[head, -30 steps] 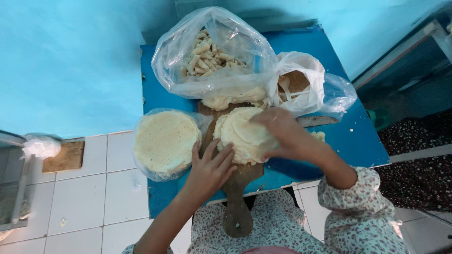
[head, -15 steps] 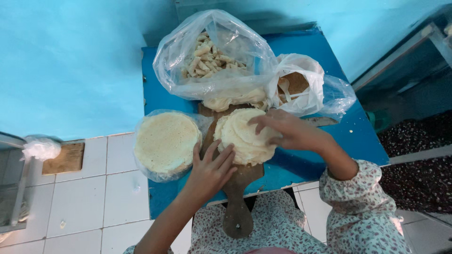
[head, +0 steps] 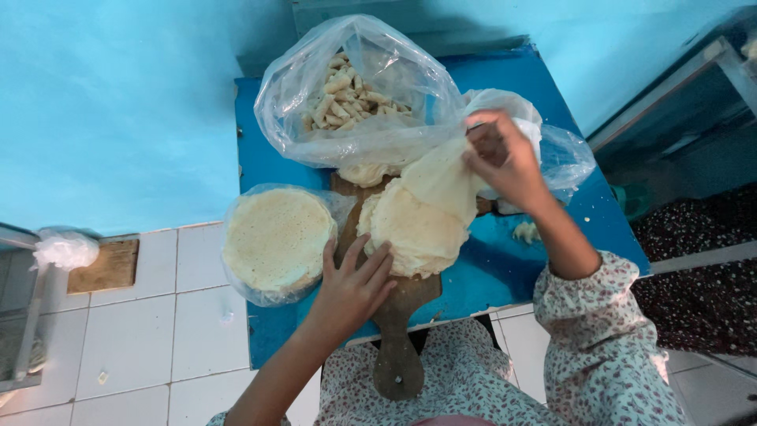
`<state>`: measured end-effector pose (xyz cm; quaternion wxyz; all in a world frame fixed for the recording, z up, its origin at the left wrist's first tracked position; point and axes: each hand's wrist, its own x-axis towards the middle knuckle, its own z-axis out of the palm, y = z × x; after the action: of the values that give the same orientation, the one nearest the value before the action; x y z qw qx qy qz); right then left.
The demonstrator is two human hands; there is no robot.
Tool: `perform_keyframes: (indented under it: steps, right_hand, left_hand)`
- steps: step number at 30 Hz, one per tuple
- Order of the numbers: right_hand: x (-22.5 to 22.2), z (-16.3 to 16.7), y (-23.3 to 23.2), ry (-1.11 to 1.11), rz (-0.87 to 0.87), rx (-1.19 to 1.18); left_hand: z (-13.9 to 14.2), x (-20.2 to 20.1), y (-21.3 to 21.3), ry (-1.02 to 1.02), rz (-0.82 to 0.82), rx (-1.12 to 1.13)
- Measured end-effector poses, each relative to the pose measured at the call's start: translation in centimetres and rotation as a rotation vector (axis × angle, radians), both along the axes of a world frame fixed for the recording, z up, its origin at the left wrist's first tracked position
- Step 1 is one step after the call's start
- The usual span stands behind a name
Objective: The person spoons brown filling from a plastic bag onto thin square wrappers on a wooden board, folds each wrapper around the filling, and places the folded pieces into a plastic bag. Later the person lifts a large round stack of dough sheets, peels and separates the soft layers, and gathers them on the board.
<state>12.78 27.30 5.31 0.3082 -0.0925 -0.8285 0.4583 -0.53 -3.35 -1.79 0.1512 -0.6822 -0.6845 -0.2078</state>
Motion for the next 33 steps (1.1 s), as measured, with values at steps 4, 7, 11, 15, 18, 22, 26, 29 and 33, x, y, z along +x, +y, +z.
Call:
perform_keyframes:
  steps: [4,7,11,15,18,22,26,29,33]
  right_hand:
    - [0.6,0.8,2.1,0.03,-0.06,-0.09]
    - [1.2,1.7,3.0,0.069,-0.1,-0.169]
    - [2.2,3.6,3.3,0.183,-0.084,-0.084]
    - [3.5,6.0,1.0,0.258,-0.049,-0.052]
    - [5.0,8.1,-2.1,0.18,0.064,-0.02]
    - [5.0,8.8,-8.0,-0.043,0.266,0.061]
    - [4.3,8.9,-12.9,-0.291,0.493,0.019]
    - [3.1,9.5,-14.2,-0.356,0.473,0.063]
    - [0.7,9.8,-14.7,-0.307,0.377,0.118]
  left_hand:
    - [-0.2,-0.1,0.0,0.005,-0.002,0.007]
    - [-0.6,-0.1,0.1,0.013,0.002,0.005]
    - [-1.1,-0.2,0.1,0.012,-0.002,0.013]
    - [-0.3,-0.2,0.1,0.029,-0.015,0.045]
    - [1.8,0.0,-0.2,-0.053,-0.075,0.144]
    - [5.7,0.6,-1.4,-0.51,-0.154,0.251]
    - [8.0,1.6,-2.3,-1.045,-0.301,0.156]
    - [8.0,1.6,-3.6,-1.198,-0.111,-0.121]
    - [8.0,-0.9,-5.6,-0.869,-0.003,0.219]
